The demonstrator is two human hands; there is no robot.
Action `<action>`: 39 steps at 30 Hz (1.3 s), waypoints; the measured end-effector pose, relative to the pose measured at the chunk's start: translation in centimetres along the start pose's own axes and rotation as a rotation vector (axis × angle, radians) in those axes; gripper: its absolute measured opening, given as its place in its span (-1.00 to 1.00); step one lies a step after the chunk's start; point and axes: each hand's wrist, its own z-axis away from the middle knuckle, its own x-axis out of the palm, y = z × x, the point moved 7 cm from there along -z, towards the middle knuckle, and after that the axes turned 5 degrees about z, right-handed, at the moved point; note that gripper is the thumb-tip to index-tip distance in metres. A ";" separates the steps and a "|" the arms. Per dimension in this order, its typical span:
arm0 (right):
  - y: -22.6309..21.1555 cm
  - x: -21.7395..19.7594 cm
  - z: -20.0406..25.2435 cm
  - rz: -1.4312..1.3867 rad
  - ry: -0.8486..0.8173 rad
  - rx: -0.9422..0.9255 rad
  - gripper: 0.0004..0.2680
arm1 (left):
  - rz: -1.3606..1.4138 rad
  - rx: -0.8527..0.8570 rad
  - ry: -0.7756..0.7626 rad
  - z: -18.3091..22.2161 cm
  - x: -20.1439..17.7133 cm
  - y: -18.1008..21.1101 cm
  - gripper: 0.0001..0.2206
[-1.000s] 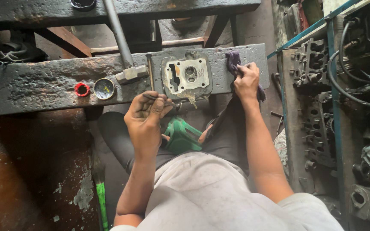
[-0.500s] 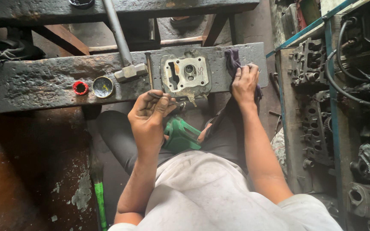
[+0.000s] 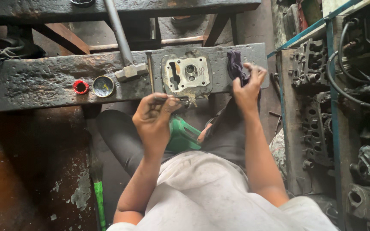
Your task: The person cleans and manipulates an engine cylinder head using a cloth and a metal rod. They move the part in their lap, wiping various surfaces and inserting the rod into the openings while sitting on a stool.
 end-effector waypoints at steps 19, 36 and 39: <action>-11.9 2.8 8.8 -1.767 -0.466 0.842 -0.72 | -0.682 0.642 -0.385 3.3 3.6 -0.2 -0.70; -6.2 0.6 4.1 -1.137 -0.060 0.496 -0.68 | 0.485 -0.648 0.317 1.2 -3.7 -27.0 -0.44; -6.7 0.7 4.0 -1.086 -0.089 0.471 -0.70 | 0.529 -0.608 0.243 1.0 -3.7 -26.0 -0.45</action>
